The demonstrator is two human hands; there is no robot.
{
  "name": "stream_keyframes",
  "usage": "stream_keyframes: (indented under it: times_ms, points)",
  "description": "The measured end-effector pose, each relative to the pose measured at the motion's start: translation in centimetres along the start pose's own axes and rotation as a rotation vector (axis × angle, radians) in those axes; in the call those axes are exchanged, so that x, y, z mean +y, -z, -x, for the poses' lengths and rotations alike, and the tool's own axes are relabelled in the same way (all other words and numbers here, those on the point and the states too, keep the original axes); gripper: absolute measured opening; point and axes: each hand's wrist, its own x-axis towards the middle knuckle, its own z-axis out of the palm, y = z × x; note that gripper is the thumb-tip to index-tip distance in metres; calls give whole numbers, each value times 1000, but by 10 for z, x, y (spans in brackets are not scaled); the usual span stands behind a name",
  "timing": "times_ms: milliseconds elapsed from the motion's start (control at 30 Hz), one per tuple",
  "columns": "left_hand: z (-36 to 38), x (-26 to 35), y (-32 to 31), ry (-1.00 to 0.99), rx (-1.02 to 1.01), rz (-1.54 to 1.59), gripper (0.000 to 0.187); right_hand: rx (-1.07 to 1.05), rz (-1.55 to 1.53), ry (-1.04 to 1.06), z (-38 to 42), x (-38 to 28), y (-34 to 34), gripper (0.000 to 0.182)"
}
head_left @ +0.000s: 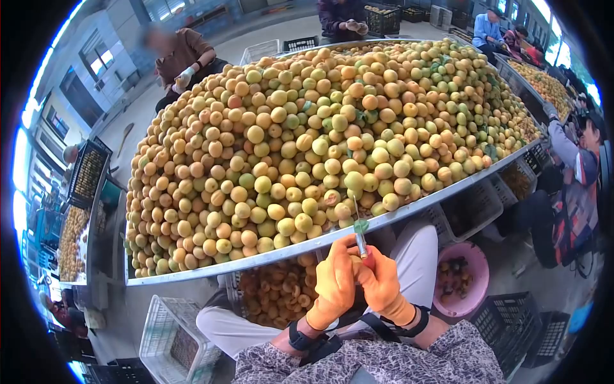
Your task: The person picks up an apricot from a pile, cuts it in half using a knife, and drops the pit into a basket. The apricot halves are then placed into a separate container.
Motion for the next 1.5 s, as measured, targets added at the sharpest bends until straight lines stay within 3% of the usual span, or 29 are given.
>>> stream_keyframes:
  times_ms: [100, 133, 200, 233, 267, 300, 367, 433, 500, 567, 633, 700, 733, 767, 833, 900, 1100, 1233, 1300, 1333, 1500]
  points:
    - [-1, -12, -3, -151, 43, -38, 32, 14, -38, -22, -2, 1, -3, 22]
    - [0, -20, -3, -199, 36, -258, 30, 6, -32, -23, -2, 5, -4, 22]
    - [3, -24, 1, -149, 23, -167, 29, 40, -293, -261, 3, 13, -6, 29]
    - [3, -25, 3, -109, 1, -79, 28, 36, -282, -272, 4, 12, -5, 29]
    - [3, -33, 3, -235, 24, -133, 28, 66, -342, -352, 1, 9, -8, 25]
    - [5, -40, 2, -232, 32, -132, 28, 95, -406, -432, -1, 6, -10, 22]
    - [9, -46, 8, 49, 43, 134, 28, -79, -181, -425, -3, 3, 1, 29]
    - [8, -28, 20, 484, 67, 461, 36, -123, -806, -558, -4, -5, 1, 38]
    - [17, -30, 34, 596, 90, 998, 47, -184, -840, -546, -2, -5, 2, 46]
    - [25, -28, 48, 645, 130, 1042, 56, -137, -612, -412, 2, -8, -3, 50]
    - [40, -22, 76, 612, 82, 1317, 58, -141, -438, -295, 4, -13, -8, 56]
    - [57, -21, 101, 615, 168, 1234, 59, -79, -350, -155, 10, -1, -22, 56]
    - [65, -17, 111, 606, 244, 1185, 59, -84, -360, -158, 13, 5, -32, 54]
    - [72, -13, 120, 597, 317, 1135, 58, -117, -379, -296, 13, 1, -50, 54]
    - [83, -2, 135, 586, 401, 1072, 55, -302, -174, -189, 18, 14, -67, 49]
    - [92, 1, 143, 606, 481, 924, 53, -306, -190, -238, 19, 0, -80, 40]
    - [99, -6, 125, 524, 341, 959, 48, -515, -107, -236, 13, -25, -87, 36]
    - [91, -1, 102, 651, 440, 1152, 49, -524, -127, -163, 15, -22, -91, 42]
    - [89, 8, 90, 623, 546, 943, 47, -540, -89, -162, 15, -18, -88, 44]
    - [94, -1, 91, 576, 422, 875, 44, -538, 16, -115, 15, -10, -87, 45]
    - [90, -10, 78, 589, 392, 882, 45, -603, 151, -43, 8, -9, -78, 46]
